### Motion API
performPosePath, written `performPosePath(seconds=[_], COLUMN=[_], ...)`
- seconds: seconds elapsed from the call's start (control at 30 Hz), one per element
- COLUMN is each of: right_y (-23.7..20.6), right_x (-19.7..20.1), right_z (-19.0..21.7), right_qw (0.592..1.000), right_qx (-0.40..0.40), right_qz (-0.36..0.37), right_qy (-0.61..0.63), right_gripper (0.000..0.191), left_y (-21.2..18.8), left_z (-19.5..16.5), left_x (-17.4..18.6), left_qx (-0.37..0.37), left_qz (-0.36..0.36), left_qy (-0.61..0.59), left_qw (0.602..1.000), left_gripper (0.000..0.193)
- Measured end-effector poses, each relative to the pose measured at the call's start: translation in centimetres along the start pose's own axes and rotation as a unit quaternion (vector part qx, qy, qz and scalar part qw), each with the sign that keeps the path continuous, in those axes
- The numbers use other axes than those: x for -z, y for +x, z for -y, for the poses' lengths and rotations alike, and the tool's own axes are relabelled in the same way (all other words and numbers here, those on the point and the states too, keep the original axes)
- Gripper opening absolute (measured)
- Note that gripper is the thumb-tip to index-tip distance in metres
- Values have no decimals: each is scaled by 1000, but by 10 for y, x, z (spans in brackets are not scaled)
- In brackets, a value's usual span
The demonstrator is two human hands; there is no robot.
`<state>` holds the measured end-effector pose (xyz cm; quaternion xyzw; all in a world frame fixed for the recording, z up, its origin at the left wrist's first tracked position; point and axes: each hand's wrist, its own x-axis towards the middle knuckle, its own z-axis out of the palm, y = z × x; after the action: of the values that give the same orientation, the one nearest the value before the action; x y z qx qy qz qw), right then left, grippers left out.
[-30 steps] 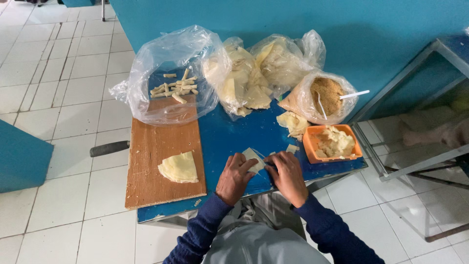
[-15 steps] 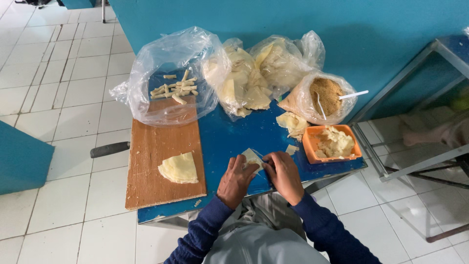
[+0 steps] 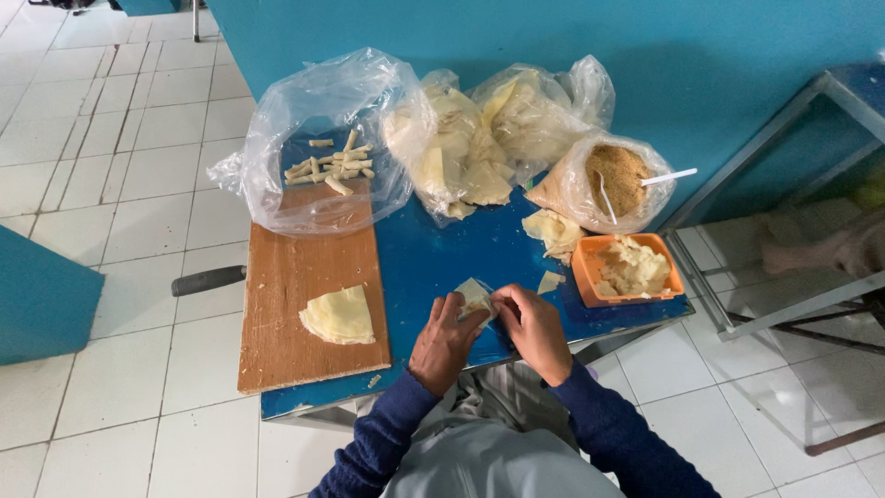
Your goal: The person sits at a small blue table and folds thin dough sheets by hand into small triangular pieces, placing each folded piece in a row on the table. They occasionally take new dough pieces from an orange container and a plastic bag and continue folding and arranging the finished pieces.
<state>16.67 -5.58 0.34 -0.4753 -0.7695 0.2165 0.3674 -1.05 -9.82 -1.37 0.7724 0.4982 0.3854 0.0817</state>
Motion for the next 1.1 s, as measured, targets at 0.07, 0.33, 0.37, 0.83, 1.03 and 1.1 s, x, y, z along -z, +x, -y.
performPosePath(seconds=[0.07,0.33,0.37,0.83,1.03,1.1], right_y=[-1,-7,-5,24,20,17], right_x=[1,4,4,-10,-13,-12], right_z=[1,3,1,-9,-8,-8], right_qw=[999,992,986,998,994,991], right_qx=[6,122,157,-29,105,125], right_qz=[-1,26,17,64,11,9], right_qy=[39,-30,-52,-2,-42,-47], right_gripper=[12,22,19,7,12,12], left_y=[-1,0,1,20,25,25], left_z=[1,21,22,31,30,30], left_x=[0,-5,-6,-12,-15,-14], left_qx=[4,15,19,48,66,40], left_qz=[4,6,8,-7,-34,-29], left_qy=[-17,-106,-108,-30,-53,-60], left_qw=[1000,994,994,998,996,997], left_gripper=[38,47,46,6,7,6])
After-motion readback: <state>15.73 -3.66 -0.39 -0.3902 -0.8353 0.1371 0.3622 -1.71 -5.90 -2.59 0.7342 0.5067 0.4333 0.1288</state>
